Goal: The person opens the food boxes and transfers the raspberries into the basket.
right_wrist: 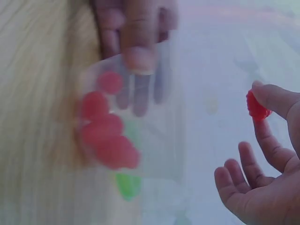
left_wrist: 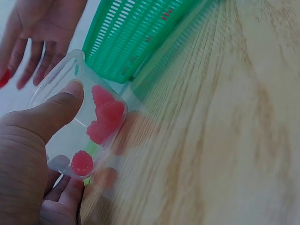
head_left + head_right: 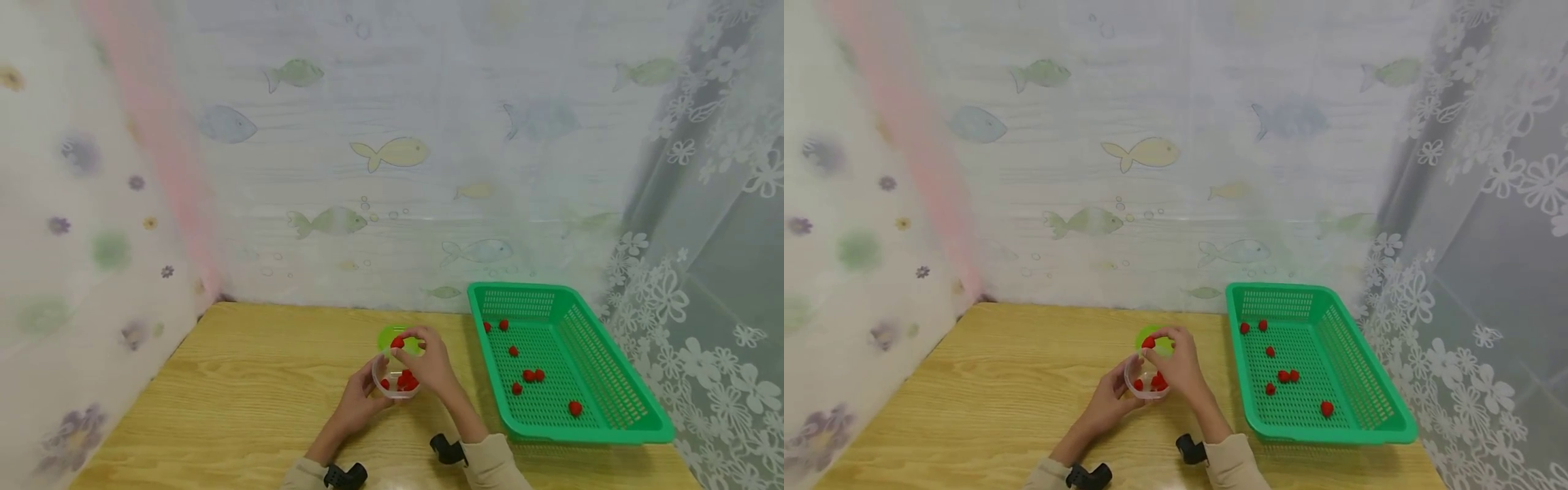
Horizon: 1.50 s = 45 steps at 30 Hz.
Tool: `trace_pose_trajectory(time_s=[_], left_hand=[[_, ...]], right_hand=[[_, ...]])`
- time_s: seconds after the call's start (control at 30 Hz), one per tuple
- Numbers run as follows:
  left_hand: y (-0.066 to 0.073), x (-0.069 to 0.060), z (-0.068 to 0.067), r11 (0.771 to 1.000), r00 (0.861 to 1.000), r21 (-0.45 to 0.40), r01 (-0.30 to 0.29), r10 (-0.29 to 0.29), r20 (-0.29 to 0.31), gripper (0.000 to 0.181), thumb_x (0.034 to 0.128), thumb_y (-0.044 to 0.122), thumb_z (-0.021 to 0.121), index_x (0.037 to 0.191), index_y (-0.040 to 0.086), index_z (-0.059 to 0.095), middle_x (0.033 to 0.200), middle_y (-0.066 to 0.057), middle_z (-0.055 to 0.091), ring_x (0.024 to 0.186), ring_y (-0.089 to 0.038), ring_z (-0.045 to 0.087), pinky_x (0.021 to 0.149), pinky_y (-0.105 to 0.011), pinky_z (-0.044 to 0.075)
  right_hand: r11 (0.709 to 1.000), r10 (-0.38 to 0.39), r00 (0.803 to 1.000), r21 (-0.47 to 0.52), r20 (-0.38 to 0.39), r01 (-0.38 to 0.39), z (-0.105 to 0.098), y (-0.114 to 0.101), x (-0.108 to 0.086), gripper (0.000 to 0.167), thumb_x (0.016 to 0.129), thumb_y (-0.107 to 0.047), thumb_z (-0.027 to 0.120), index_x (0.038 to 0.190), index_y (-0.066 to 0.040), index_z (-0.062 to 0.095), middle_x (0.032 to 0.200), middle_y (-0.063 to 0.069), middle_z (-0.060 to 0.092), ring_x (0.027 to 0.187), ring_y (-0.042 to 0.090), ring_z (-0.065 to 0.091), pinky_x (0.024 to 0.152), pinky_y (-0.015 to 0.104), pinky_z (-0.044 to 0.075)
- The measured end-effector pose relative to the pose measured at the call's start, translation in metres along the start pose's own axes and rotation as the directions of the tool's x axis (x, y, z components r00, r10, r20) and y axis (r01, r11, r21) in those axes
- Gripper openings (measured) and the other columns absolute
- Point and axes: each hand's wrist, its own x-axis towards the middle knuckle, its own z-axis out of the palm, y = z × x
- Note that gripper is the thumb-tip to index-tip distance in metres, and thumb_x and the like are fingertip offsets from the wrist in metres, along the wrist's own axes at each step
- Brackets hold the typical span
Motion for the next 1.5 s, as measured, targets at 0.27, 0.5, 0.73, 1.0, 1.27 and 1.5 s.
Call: trace_pose_trajectory(time_s=[0.27,0.5,0.73,1.0,1.27,1.5], left_hand=[[-0.001,-0.001,0.002,1.0,1.0,-0.001,0.017,-0.017,-0.01,0.085,0.0857,0.003,0.081,0.156,-0.001,0.034,0.156,-0.024,0.042,0.147,-0.038,0.038,0.119,-0.051,0.033],[0.0,0.0,0.002,1.0,1.0,0.011,-0.004,0.004,-0.01,0.084,0.0854,0.004,0.081,0.156,-0.002,0.035,0.154,-0.025,0.044,0.145,-0.039,0.041,0.117,-0.053,0.035],[0.0,-0.001,0.002,1.0,1.0,0.007,0.024,-0.024,-0.013,0.087,0.0851,0.008,0.083,0.157,0.002,0.035,0.154,-0.023,0.044,0.146,-0.038,0.04,0.118,-0.05,0.034],[0.002,-0.001,0.003,0.999,0.999,-0.004,0.032,-0.032,-0.024,0.086,0.0836,0.005,0.083,0.157,0.003,0.037,0.154,-0.023,0.045,0.146,-0.037,0.04,0.119,-0.048,0.034],[0.0,0.0,0.003,0.999,0.999,-0.001,0.037,-0.037,-0.033,0.087,0.0834,0.003,0.083,0.157,0.003,0.036,0.156,-0.022,0.043,0.147,-0.036,0.038,0.119,-0.048,0.033],[0.0,0.0,0.002,0.999,0.999,-0.003,0.04,-0.04,-0.031,0.087,0.0838,0.006,0.083,0.156,0.0,0.035,0.156,-0.023,0.042,0.147,-0.037,0.038,0.12,-0.049,0.032]], right_hand=[[0.99,-0.011,1.0,0.137,-0.016,0.013,-0.019,-0.019,-0.003,0.023,0.087,-0.006,0.08,0.107,-0.002,0.07,0.113,0.012,0.068,0.111,0.031,0.059,0.104,0.062,0.047],[0.989,-0.001,1.0,0.149,0.02,-0.002,-0.035,-0.03,-0.006,0.025,0.087,-0.009,0.081,0.111,-0.005,0.072,0.116,0.01,0.068,0.109,0.026,0.059,0.104,0.056,0.049],[0.987,-0.033,0.999,0.156,0.039,0.027,-0.053,-0.036,-0.008,0.026,0.09,-0.009,0.078,0.115,-0.002,0.074,0.123,0.014,0.068,0.117,0.032,0.058,0.107,0.057,0.047],[0.994,-0.057,0.997,0.102,0.057,0.05,-0.083,-0.039,-0.009,0.027,0.092,-0.012,0.076,0.117,-0.002,0.075,0.126,0.016,0.067,0.125,0.035,0.056,0.109,0.059,0.045],[0.999,-0.03,0.996,0.022,0.09,0.028,-0.115,-0.037,-0.011,0.03,0.096,-0.018,0.072,0.122,-0.002,0.073,0.131,0.016,0.063,0.127,0.036,0.054,0.107,0.058,0.046],[0.998,-0.017,0.997,-0.056,0.076,0.022,-0.143,-0.03,-0.006,0.025,0.097,-0.018,0.071,0.119,-0.005,0.073,0.13,0.015,0.063,0.124,0.035,0.056,0.099,0.046,0.054]])
